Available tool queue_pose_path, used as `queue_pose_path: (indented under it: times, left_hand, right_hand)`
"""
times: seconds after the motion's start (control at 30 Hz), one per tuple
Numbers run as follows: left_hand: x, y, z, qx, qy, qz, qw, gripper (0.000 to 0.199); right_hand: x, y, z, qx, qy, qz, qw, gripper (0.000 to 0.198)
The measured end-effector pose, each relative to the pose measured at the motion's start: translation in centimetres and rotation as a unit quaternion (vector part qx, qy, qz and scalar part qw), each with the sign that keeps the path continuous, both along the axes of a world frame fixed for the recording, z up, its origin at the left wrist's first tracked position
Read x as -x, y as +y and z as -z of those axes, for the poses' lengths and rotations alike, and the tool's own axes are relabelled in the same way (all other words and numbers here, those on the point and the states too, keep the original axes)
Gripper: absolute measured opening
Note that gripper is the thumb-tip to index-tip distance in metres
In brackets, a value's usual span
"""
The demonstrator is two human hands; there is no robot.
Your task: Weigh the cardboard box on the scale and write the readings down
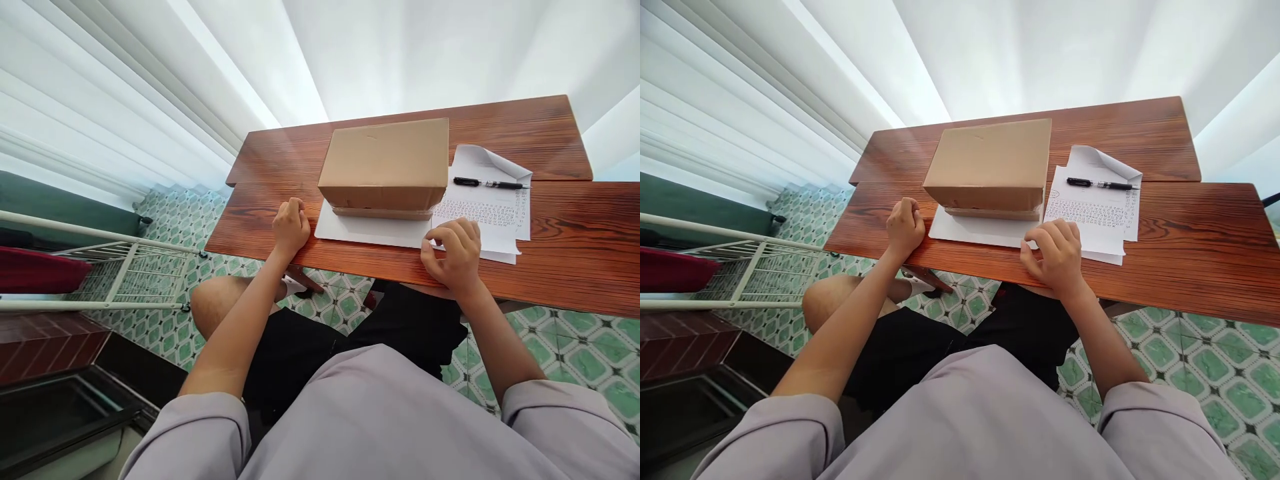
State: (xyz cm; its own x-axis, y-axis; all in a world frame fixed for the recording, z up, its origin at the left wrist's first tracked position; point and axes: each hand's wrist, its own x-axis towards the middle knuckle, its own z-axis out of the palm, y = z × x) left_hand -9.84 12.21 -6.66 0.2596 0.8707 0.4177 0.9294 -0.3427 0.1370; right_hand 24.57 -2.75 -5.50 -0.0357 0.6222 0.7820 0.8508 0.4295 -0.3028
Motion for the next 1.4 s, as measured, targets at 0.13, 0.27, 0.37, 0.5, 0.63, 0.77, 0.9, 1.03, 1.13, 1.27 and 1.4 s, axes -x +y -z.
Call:
queue_pose_path:
  times: [0.13, 0.27, 0.37, 0.5, 0.63, 0.77, 0.9, 1.03, 1.13, 1.27, 1.4]
  left_hand:
    - [-0.05, 0.02, -0.1, 0.007, 0.0, -0.007, 1.0, 0.012]
    - [-0.09, 0.14, -0.06, 0.007, -0.002, -0.007, 1.0, 0.011]
    - [-0.08, 0.21, 0.0, 0.011, -0.001, -0.009, 1.0, 0.011]
    - [-0.15, 0.16, -0.03, 0.009, 0.0, -0.014, 1.0, 0.012]
    - [-0.29, 0.09, -0.05, 0.009, -0.003, -0.023, 1.0, 0.012]
    - [-0.31, 0.17, 0.04, 0.008, -0.007, -0.014, 1.0, 0.014]
    - [-0.31, 0.23, 0.09, 0.005, -0.01, 0.0, 1.0, 0.014]
    - [-0.42, 0.09, 0.0, -0.008, -0.017, 0.025, 1.0, 0.014]
    - [-0.43, 0.01, 0.0, -0.008, -0.02, 0.045, 0.999, 0.015]
    - [-0.41, -0.06, -0.01, -0.017, -0.016, 0.076, 0.997, 0.017]
    - [-0.53, -0.31, -0.3, -0.029, -0.006, 0.109, 0.994, 0.017]
  right_hand:
    - [0.25, -0.13, -0.45, -0.032, -0.029, -0.021, 0.999, 0.014]
    - [0.34, -0.25, -0.63, -0.03, -0.043, -0.038, 0.998, 0.017]
    - [0.35, -0.34, -0.43, -0.011, -0.035, -0.042, 0.998, 0.015]
    - [0.32, -0.38, -0.06, 0.021, -0.023, -0.043, 0.999, 0.013]
    - [0.3, -0.38, -0.06, 0.027, -0.018, -0.044, 0.999, 0.012]
    - [0.32, -0.34, -0.28, 0.028, -0.025, -0.059, 0.998, 0.01]
    - [0.34, -0.23, -0.41, 0.027, -0.032, -0.069, 0.997, 0.012]
    - [0.29, -0.2, -0.43, 0.038, -0.027, -0.071, 0.996, 0.014]
    - [0.21, -0.18, -0.4, 0.049, -0.025, -0.07, 0.996, 0.015]
    - [0.22, -0.04, -0.37, 0.06, -0.041, -0.062, 0.995, 0.017]
    - [0.35, 0.19, -0.51, 0.072, -0.069, -0.067, 0.993, 0.019]
